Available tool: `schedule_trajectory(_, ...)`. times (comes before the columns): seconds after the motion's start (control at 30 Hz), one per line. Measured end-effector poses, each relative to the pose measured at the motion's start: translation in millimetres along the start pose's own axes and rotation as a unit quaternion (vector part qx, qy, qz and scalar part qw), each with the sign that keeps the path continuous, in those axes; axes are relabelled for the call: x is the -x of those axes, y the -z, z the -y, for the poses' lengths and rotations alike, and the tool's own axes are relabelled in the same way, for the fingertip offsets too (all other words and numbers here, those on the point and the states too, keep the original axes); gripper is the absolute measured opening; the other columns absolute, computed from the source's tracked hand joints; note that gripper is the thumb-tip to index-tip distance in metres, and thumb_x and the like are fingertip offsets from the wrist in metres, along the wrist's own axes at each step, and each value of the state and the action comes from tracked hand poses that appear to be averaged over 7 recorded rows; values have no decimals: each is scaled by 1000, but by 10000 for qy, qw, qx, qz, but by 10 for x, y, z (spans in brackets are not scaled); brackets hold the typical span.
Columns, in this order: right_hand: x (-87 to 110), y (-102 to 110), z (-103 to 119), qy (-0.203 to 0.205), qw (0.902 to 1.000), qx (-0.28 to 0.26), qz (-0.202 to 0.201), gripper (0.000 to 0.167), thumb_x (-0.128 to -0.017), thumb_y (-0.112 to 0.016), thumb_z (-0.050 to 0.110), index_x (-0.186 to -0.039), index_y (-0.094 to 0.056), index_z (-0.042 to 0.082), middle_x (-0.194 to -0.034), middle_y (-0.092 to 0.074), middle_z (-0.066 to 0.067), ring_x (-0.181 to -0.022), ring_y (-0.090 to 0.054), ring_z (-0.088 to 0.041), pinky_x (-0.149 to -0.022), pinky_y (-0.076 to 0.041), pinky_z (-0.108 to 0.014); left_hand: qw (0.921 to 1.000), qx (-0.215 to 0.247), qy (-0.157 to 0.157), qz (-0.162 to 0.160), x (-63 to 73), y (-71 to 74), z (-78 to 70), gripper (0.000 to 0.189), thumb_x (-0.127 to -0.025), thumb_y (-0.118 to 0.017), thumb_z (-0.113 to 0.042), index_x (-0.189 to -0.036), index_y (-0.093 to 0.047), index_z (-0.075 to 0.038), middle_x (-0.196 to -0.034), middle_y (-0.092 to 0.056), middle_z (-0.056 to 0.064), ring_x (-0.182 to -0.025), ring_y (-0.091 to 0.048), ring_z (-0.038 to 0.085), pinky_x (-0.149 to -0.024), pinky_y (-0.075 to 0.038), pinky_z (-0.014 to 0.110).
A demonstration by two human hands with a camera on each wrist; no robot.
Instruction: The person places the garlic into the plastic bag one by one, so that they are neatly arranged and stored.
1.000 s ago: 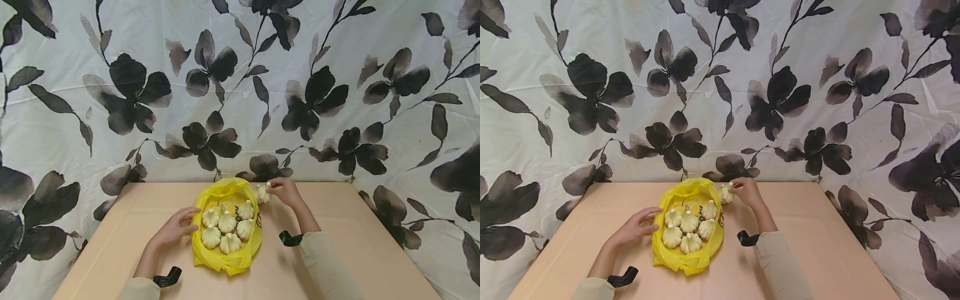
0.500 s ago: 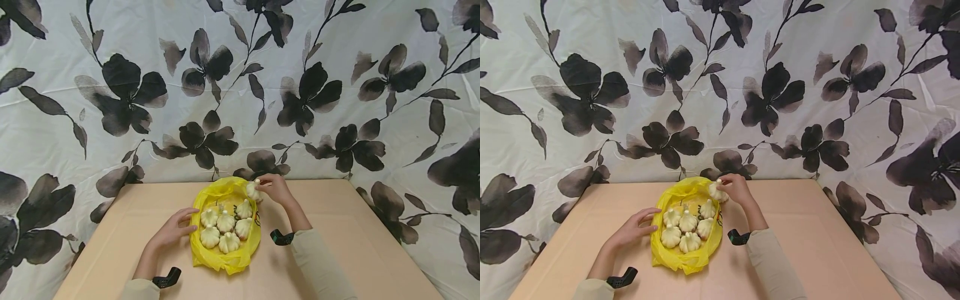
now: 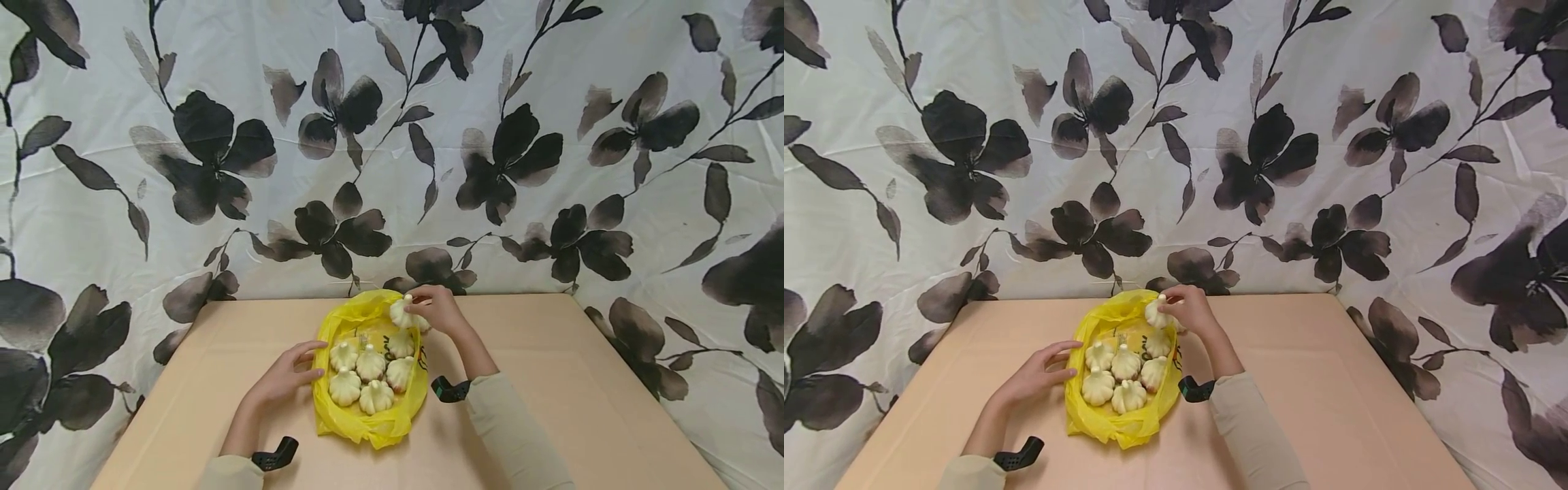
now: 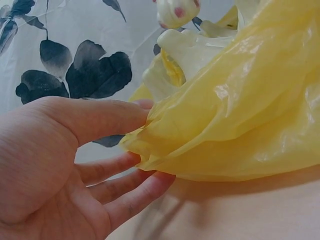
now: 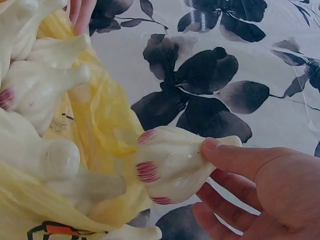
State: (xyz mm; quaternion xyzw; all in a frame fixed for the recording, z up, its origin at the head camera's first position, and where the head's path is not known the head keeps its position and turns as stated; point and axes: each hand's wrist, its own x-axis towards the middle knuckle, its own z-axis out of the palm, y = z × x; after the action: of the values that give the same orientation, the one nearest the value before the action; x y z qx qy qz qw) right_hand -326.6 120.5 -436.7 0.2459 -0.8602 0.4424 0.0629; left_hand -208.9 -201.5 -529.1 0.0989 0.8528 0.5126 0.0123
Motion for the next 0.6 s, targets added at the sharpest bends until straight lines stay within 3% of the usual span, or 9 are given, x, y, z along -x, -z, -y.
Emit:
schedule_trajectory(0.23,-148,-117,29,204,9997,-5,126,22,-83,-76,13,-104,-75,10,-104,-72,-7,-94,-66,-23,-85,-57,-40,9999,50,-77,-102,-72,-16,14,53,-90,-68,-22,-139,-50,-15,-151,-40,16,-135,-41,43,-107,-39,58)
schedule_trajectory(0.43,-280,-221,53,160,9993,-53,329,21,-83,-75,13,-103,-75,10,-106,-71,-7,-99,-66,-27,-83,-58,-37,9999,71,-67,-139,-122,-26,24,54,-90,-69,-22,-139,-49,-14,-150,-39,15,-136,-41,43,-108,-39,57)
schedule_trajectory(0.6,-371,-305,46,134,9990,-46,425,20,-83,-76,14,-102,-75,11,-105,-71,-6,-97,-65,-24,-79,-58,-34,9996,160,-30,-211,-178,-52,40,54,-90,-69,-22,-139,-50,-15,-150,-41,15,-135,-43,41,-108,-40,57)
